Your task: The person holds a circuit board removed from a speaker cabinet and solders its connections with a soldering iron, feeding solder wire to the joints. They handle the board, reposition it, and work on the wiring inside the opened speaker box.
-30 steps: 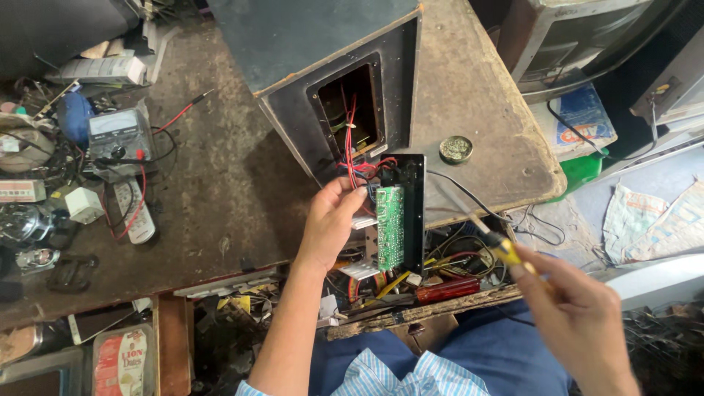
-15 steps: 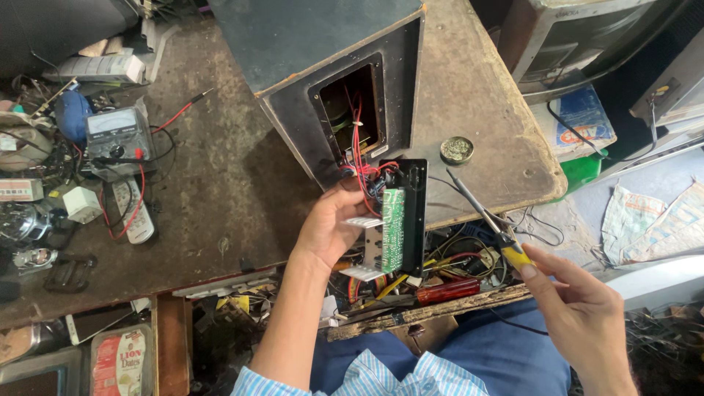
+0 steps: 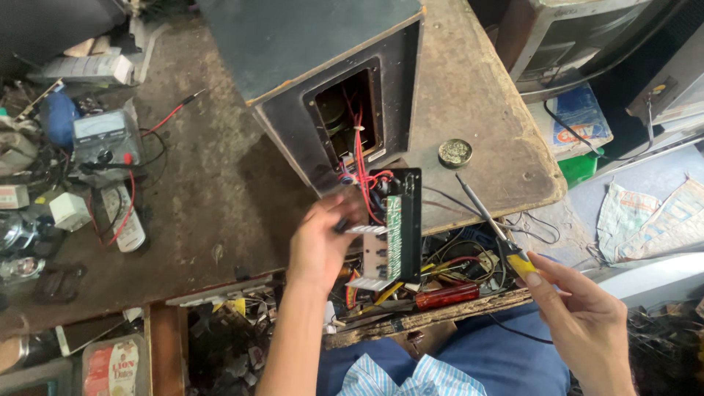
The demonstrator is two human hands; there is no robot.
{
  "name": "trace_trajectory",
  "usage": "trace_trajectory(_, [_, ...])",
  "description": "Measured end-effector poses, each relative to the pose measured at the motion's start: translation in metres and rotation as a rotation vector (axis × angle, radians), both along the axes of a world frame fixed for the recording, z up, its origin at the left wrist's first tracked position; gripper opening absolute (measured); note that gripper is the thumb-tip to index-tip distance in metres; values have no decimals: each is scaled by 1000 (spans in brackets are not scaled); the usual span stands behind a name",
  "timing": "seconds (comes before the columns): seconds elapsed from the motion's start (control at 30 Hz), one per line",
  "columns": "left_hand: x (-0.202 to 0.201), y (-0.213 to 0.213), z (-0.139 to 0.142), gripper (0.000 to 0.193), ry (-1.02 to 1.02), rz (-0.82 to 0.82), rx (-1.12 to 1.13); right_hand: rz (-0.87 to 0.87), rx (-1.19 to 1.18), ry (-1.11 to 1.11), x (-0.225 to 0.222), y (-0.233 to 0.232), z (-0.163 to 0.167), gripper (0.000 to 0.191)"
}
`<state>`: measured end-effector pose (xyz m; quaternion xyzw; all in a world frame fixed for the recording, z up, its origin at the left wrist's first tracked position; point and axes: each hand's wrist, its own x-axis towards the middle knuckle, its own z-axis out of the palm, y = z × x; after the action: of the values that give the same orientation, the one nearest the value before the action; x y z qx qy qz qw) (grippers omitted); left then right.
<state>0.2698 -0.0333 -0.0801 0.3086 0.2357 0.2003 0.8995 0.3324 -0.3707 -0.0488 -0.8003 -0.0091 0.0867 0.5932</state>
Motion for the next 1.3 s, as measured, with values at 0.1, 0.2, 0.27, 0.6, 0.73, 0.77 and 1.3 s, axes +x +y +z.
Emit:
trace_trajectory(0.1, [-26, 0, 16, 39, -58, 50, 165, -25, -8, 44, -1, -4, -2, 36])
trace_trajectory(0.2, [-36, 0, 45, 41, -16, 15, 250, -20, 19, 39, 1, -3, -6, 35])
trace_trajectory(0.27, [-41, -7, 66, 32, -11, -65, 371, -20, 29, 29, 2, -2, -7, 35])
trace_trajectory(0.6, [15, -47, 93, 25, -113, 8, 1197, -52, 7, -5, 2, -8, -16, 36])
trace_trajectory(0.73, [25, -45, 85, 21, -9, 14, 1261, -58, 17, 13, 1, -13, -19, 38])
trace_trajectory(0.77, [27, -44, 84, 21, 3, 5, 1253, -62, 20, 15, 1, -14, -19, 38])
trace_trajectory(1.3, [-29, 10, 79, 27, 273, 276, 1521, -1, 349, -11, 4, -23, -12, 46])
